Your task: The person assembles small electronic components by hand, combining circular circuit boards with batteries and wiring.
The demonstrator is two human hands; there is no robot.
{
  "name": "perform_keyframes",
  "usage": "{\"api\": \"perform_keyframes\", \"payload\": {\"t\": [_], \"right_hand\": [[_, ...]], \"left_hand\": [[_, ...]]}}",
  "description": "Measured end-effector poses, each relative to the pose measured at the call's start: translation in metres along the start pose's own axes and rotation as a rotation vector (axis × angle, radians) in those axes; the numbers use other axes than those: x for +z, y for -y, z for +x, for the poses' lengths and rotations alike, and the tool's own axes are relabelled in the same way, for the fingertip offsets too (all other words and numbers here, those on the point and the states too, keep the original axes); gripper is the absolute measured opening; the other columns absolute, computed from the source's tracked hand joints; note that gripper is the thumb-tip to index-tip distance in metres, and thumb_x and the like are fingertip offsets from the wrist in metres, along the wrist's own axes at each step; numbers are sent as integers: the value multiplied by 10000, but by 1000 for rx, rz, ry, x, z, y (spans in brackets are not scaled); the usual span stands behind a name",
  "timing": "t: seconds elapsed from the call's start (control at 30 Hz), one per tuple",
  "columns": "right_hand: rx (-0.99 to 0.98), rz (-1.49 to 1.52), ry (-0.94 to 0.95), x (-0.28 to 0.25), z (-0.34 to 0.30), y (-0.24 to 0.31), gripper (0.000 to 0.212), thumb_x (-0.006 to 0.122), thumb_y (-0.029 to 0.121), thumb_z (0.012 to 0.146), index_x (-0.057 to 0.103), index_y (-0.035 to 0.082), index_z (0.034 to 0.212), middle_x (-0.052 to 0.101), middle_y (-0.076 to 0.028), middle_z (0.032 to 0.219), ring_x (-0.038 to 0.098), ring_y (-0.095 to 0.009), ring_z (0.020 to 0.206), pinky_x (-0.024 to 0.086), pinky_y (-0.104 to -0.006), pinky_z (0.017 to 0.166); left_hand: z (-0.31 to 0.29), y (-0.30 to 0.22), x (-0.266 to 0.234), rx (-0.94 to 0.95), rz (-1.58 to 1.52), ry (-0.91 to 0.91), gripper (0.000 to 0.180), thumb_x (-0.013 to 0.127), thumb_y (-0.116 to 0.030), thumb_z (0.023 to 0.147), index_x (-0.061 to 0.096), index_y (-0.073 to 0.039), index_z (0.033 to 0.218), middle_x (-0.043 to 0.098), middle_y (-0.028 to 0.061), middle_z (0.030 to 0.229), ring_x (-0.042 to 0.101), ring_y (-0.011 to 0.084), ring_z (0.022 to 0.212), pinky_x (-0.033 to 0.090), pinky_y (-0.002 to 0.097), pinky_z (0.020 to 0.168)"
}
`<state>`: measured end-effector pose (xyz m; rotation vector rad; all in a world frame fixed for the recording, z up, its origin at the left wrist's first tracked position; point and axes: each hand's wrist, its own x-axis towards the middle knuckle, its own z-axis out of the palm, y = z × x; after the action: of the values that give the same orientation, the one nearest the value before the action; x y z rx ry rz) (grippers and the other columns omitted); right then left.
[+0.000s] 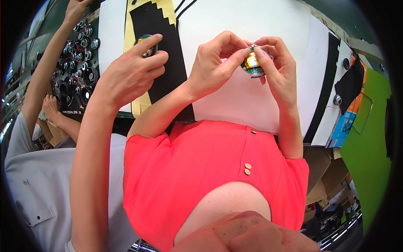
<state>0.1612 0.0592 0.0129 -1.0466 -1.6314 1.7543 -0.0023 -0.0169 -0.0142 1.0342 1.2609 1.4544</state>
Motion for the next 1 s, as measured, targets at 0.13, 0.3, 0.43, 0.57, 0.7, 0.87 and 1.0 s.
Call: {"api": "perform_keyframes", "payload": {"t": [0.13, 0.3, 0.43, 0.57, 0.7, 0.87, 1.0], "right_hand": [[-3, -23, 12, 3, 0, -1, 174, 636, 129, 1029, 597, 11, 1152, 675, -42, 873, 614, -53, 759, 488, -197, 626], [2, -33, -24, 7, 0, -8, 187, 634, 82, 1023, 583, 5, 1185, 694, -61, 933, 635, -65, 812, 516, -206, 668], [-10, -17, 2, 5, -4, -5, 181, 620, 59, 1025, 572, 4, 1191, 698, -60, 949, 651, -70, 830, 525, -206, 676], [4, -8, -23, 10, -3, -6, 179, 617, 46, 1017, 566, 11, 1185, 695, -62, 944, 658, -72, 825, 535, -212, 685], [-16, -57, -65, 15, -4, -3, 200, 603, 24, 998, 565, 11, 1194, 679, -55, 949, 657, -76, 840, 550, -216, 711], [-54, -58, -38, 20, -4, -6, 234, 595, 20, 994, 568, 4, 1226, 660, -50, 996, 653, -74, 855, 559, -219, 730], [-95, -100, -29, 19, -3, -10, 256, 601, 22, 997, 571, -1, 1250, 652, -50, 1030, 653, -74, 864, 560, -221, 747]], "left_hand": [[-2, -2, 1, 11, 16, -53, 70, 655, -37, 984, 640, 29, 1001, 765, 128, 976, 737, 139, 860, 591, 273, 751], [-3, -3, 0, -48, 89, -62, 77, 660, -36, 975, 637, 27, 1013, 744, 115, 979, 730, 140, 867, 590, 280, 757], [-6, -11, 2, -73, 79, -27, 91, 661, -35, 964, 640, 11, 1040, 714, 77, 964, 723, 134, 858, 589, 271, 768], [-6, -12, 1, -109, 49, -31, 102, 646, -44, 957, 634, 0, 1049, 702, 70, 954, 708, 141, 878, 585, 281, 765], [-4, -13, -2, -103, -68, -36, 136, 609, -7, 939, 597, 1, 1074, 683, 61, 964, 675, 122, 890, 578, 282, 745], [-4, -9, -3, -166, -221, -23, 126, 600, 3, 943, 596, 10, 1069, 676, 75, 948, 671, 121, 864, 578, 273, 749], [-5, -8, -3, -165, -279, -26, 123, 590, 15, 951, 596, 16, 1073, 675, 86, 922, 669, 119, 833, 578, 271, 752]]}}
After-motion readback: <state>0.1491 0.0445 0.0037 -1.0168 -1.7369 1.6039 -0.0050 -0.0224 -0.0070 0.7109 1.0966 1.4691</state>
